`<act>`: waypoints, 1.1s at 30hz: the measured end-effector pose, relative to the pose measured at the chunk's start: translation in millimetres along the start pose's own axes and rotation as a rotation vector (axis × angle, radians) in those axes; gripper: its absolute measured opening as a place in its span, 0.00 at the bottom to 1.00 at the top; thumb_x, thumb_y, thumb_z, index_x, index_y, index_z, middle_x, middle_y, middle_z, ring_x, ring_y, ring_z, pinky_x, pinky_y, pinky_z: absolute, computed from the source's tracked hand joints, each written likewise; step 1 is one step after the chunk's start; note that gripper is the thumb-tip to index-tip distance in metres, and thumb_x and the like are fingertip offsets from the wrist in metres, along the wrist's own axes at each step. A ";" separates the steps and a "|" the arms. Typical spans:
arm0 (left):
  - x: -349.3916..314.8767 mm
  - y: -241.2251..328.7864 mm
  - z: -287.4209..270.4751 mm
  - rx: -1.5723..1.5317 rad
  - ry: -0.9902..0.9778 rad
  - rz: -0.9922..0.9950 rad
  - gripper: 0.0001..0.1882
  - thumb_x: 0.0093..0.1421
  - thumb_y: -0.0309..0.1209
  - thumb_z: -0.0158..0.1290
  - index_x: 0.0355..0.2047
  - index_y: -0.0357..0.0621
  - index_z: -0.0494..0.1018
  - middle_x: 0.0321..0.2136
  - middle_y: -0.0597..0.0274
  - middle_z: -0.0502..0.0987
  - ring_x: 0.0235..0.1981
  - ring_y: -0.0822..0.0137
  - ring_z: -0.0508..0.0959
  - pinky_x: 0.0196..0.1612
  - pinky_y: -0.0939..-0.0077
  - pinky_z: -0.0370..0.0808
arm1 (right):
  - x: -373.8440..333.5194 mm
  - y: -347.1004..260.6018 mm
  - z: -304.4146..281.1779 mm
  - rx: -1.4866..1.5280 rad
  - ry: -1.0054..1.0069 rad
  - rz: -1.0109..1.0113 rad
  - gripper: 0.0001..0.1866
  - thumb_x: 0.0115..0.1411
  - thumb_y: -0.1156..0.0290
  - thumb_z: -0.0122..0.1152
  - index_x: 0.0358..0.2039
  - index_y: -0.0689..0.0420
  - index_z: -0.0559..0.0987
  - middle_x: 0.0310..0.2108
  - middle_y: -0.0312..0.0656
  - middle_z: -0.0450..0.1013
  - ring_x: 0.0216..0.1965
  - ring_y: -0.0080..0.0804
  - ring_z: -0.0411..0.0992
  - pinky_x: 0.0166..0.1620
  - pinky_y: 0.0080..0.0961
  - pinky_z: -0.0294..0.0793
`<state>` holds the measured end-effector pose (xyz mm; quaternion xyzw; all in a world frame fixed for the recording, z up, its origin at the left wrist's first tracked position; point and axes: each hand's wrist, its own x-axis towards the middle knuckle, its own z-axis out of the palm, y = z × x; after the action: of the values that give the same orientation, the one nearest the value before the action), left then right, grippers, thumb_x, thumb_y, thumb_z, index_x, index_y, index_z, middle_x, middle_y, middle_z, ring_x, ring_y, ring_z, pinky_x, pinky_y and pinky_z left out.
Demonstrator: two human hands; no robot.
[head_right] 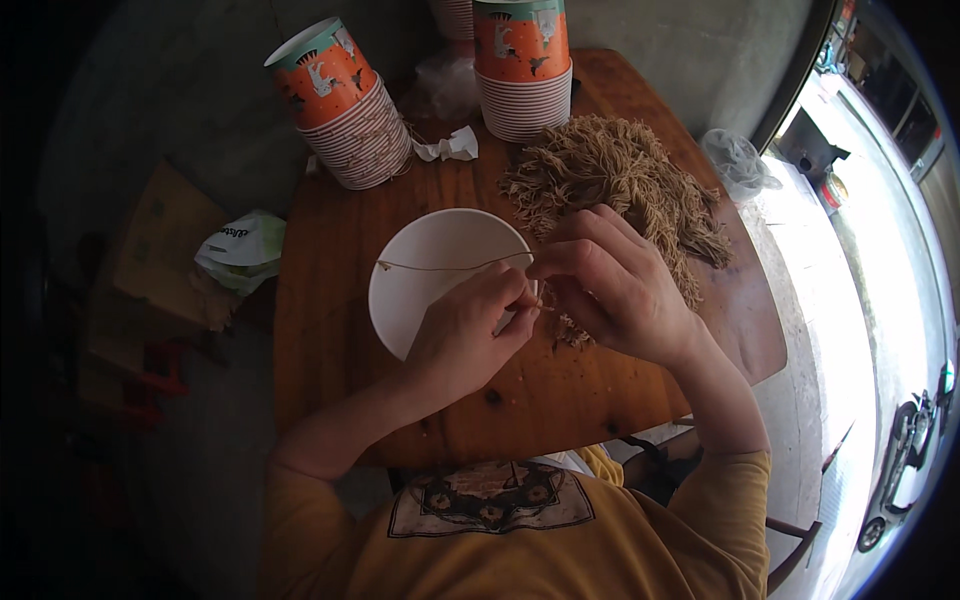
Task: Threading strings through pre-punched holes in paper cups to attach handles for assembly.
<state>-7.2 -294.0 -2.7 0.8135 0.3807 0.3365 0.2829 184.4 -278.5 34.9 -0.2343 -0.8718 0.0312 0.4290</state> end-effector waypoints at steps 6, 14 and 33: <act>-3.5 3.7 -5.6 0.254 -0.004 0.102 0.09 0.53 0.24 0.54 0.30 0.43 0.63 0.26 0.59 0.72 0.26 0.56 0.75 0.31 0.62 0.70 | -8.1 2.4 5.9 -0.069 0.054 0.039 0.14 0.45 0.83 0.59 0.34 0.57 0.74 0.32 0.41 0.69 0.32 0.39 0.68 0.34 0.31 0.69; -41.5 2.3 -9.6 0.394 -0.042 0.089 0.16 0.55 0.28 0.56 0.41 0.43 0.64 0.26 0.58 0.74 0.25 0.54 0.76 0.29 0.61 0.71 | -9.1 13.6 11.0 0.013 0.122 0.165 0.13 0.47 0.85 0.58 0.35 0.57 0.74 0.32 0.42 0.68 0.32 0.40 0.68 0.34 0.30 0.70; -64.0 -15.1 -64.6 0.519 -0.050 0.200 0.22 0.53 0.28 0.58 0.49 0.45 0.69 0.32 0.56 0.76 0.33 0.57 0.77 0.39 0.68 0.73 | -3.1 28.0 13.7 0.111 0.248 0.292 0.10 0.54 0.86 0.53 0.34 0.59 0.75 0.32 0.41 0.68 0.34 0.30 0.71 0.37 0.21 0.71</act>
<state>-93.9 -324.3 4.9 0.9004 0.3649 0.2337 0.0397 186.3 -253.0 16.8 -0.3365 -0.7660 0.1120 0.5361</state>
